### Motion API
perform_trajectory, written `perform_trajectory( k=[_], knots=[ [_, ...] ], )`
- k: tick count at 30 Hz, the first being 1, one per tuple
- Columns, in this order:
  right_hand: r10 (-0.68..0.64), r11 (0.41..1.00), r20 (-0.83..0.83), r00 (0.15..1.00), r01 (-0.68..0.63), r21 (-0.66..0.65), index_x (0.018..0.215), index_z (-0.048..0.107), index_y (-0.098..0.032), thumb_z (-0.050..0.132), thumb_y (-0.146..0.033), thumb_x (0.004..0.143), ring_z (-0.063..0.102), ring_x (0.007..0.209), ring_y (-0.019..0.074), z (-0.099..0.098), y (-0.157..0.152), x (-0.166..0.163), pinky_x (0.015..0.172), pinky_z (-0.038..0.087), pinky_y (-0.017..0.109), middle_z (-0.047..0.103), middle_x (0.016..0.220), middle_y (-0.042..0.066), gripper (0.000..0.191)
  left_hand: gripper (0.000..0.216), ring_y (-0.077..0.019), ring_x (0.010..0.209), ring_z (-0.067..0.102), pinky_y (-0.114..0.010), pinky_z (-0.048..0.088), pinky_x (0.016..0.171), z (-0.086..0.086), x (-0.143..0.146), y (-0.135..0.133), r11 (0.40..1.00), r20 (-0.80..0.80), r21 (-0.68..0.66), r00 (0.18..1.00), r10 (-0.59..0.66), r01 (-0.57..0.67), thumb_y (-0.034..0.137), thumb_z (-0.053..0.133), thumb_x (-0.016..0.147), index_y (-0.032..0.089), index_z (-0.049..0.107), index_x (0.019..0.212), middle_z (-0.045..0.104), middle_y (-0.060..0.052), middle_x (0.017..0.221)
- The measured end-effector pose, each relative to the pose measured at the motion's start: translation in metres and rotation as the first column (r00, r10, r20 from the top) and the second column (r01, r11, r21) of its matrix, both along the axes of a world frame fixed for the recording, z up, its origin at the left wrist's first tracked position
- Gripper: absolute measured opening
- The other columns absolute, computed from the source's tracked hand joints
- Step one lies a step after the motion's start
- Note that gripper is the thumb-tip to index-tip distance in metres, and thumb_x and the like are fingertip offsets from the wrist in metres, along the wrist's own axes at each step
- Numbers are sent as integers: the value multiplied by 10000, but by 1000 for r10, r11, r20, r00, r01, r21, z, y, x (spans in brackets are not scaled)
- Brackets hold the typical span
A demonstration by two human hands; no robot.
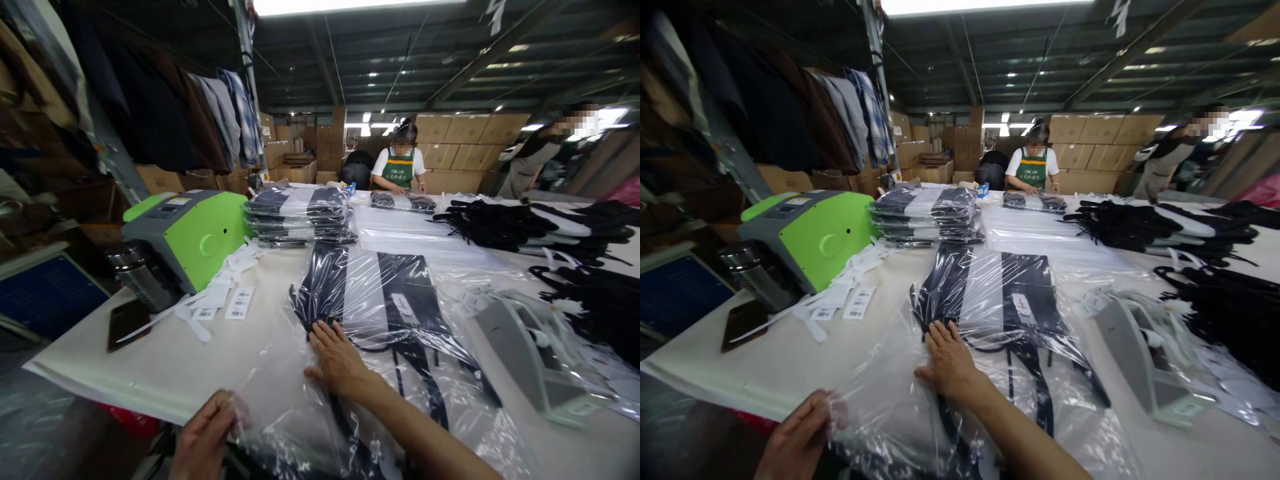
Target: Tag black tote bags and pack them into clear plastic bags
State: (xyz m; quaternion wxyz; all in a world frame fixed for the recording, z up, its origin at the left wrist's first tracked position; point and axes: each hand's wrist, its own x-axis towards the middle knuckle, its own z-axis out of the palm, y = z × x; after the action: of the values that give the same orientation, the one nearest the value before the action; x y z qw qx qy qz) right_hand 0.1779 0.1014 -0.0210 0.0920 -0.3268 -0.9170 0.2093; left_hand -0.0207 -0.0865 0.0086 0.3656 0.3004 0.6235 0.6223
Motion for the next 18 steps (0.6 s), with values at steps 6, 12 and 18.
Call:
perform_trajectory(
  k=[6, 12, 18],
  knots=[
    [-416, 756, -544, 729, -54, -652, 1138, 708, -186, 387, -639, 955, 640, 1162, 296, 25, 14, 28, 1145, 345, 526, 740, 1113, 85, 584, 311, -140, 725, 561, -257, 460, 724, 58, 64, 133, 842, -174, 200, 864, -473, 502, 415, 649, 868, 152, 596, 710, 614, -12, 724],
    [-723, 485, -508, 468, -180, -856, 1272, 596, -198, 621, -664, 826, 689, 1007, 232, 20, 27, 80, 850, 568, 374, 678, 1215, 119, 645, 368, -131, 542, 558, -248, 443, 540, 4, 122, 228, 815, -251, 14, 791, -559, 580, 490, 630, 806, 146, 592, 681, 600, -7, 594],
    [-781, 541, -466, 415, 77, -838, 1088, 650, -142, 838, -309, 611, 678, 688, 178, 1, 34, 71, 698, 541, 300, 733, 815, 31, 538, 482, -208, 868, 697, -349, 550, 796, -1, 97, 226, 799, -431, -17, 717, -549, 601, 505, 376, 960, 122, 642, 1084, 724, -127, 987]
  ],
)
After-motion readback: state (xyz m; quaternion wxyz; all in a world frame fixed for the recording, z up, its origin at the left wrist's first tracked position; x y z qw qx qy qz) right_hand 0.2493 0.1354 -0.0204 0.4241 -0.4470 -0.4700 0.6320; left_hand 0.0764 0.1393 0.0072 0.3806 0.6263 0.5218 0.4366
